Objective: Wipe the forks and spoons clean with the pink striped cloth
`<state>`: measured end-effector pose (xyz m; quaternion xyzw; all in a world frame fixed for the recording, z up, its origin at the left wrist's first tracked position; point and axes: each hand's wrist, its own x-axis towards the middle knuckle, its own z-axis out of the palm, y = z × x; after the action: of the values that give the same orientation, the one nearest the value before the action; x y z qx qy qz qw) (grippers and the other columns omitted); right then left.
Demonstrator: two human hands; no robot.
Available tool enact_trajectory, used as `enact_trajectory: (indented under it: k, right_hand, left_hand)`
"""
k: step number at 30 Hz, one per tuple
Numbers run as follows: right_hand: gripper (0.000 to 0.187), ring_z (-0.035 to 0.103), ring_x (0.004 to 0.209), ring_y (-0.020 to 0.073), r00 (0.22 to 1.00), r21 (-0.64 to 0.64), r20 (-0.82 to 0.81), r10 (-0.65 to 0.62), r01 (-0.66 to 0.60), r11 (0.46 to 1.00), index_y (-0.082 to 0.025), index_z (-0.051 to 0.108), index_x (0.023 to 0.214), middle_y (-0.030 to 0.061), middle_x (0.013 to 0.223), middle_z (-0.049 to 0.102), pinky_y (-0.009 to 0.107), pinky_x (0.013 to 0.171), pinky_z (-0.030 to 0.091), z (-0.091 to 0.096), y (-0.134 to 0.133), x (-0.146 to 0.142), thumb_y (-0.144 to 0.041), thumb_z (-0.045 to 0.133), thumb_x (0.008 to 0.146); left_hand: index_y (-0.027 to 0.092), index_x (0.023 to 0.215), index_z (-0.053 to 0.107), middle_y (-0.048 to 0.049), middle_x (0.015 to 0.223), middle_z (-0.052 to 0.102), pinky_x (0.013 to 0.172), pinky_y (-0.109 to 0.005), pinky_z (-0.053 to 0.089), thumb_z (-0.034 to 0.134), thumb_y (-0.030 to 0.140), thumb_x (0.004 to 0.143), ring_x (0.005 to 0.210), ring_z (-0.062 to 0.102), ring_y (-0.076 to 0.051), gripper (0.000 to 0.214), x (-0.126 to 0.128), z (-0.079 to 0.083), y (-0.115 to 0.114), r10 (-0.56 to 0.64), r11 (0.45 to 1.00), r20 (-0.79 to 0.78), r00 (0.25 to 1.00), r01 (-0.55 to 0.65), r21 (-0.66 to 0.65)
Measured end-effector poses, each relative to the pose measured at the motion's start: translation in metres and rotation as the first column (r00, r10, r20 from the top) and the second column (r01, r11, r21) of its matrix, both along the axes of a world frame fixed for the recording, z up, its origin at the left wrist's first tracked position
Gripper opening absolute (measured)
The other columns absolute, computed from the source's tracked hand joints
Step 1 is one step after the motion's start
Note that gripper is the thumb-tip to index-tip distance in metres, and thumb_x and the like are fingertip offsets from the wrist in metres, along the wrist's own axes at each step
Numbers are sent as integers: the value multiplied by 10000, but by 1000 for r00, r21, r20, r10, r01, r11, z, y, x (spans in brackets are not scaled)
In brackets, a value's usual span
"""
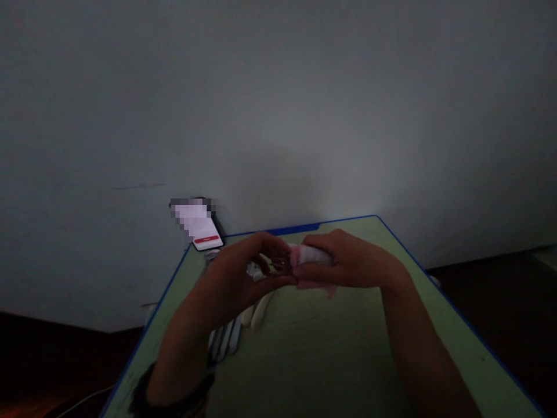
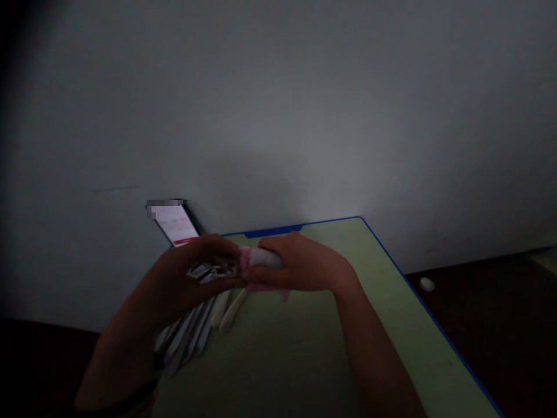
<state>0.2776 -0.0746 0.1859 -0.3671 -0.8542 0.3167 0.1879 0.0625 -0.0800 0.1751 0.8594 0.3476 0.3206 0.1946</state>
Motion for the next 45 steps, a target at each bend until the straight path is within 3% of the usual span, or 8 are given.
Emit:
enact_trajectory:
  k: [7, 11, 21, 27, 34, 45]
  right_hand:
    - [426, 456, 529, 76, 1000, -45, 22, -17, 18, 999, -154, 579, 860, -5, 672, 567, 195, 453, 309, 0, 1, 8, -561, 499, 764]
    - [455, 465, 545, 82, 999, -80, 29, -33, 35, 996, -151, 575, 915, 9, 713, 578, 195, 455, 313, 1, 1, 16, -573, 490, 766]
    - [408, 472, 544, 81, 995, -13, 56, -77, 78, 997, -153, 578, 882, 5, 705, 581, 191, 461, 314, 0, 0, 12, -538, 503, 770]
    - [322, 490, 517, 79, 998, 17, 47, -30, 29, 999, -142, 594, 807, 2, 647, 591, 198, 464, 327, -1, 0, 0, -447, 492, 799]
    - [275, 501, 530, 84, 1000, 3, 5, 6, -6, 1000, -137, 611, 831, 13, 670, 616, 204, 470, 351, -7, 4, -2, -389, 510, 789]
    - [391, 475, 569, 85, 999, -69, 25, -29, 30, 997, -155, 589, 915, 8, 739, 589, 197, 480, 333, -4, 7, 19, -511, 497, 783]
  left_hand:
    - [191, 947, 559, -9, 823, 674, 609, -219, 557, 719, 315, 682, 686, 652, -133, 333, -21, -1, 3, 118, 988, 35, 992, -121, 92]
    - [197, 976, 555, -18, 912, 681, 676, -242, 567, 708, 292, 698, 767, 663, -144, 331, -28, -3, 5, 102, 993, 51, 993, -105, 51]
    - [197, 986, 550, -11, 904, 688, 675, -242, 557, 708, 323, 692, 758, 664, -146, 356, -18, -4, 2, 153, 988, 27, 988, -152, -33]
    - [194, 971, 547, 4, 855, 681, 669, -213, 543, 684, 321, 719, 736, 652, -122, 314, -4, -4, 2, 56, 996, 27, 998, -54, -67]
    - [198, 942, 555, 24, 813, 666, 642, -185, 526, 695, 314, 712, 702, 637, -99, 293, -2, 0, 1, 42, 998, 32, 999, -41, -42]
    - [214, 973, 539, -6, 928, 675, 692, -241, 553, 714, 304, 693, 779, 658, -142, 342, -12, -7, 3, 89, 996, 81, 993, -89, -4]
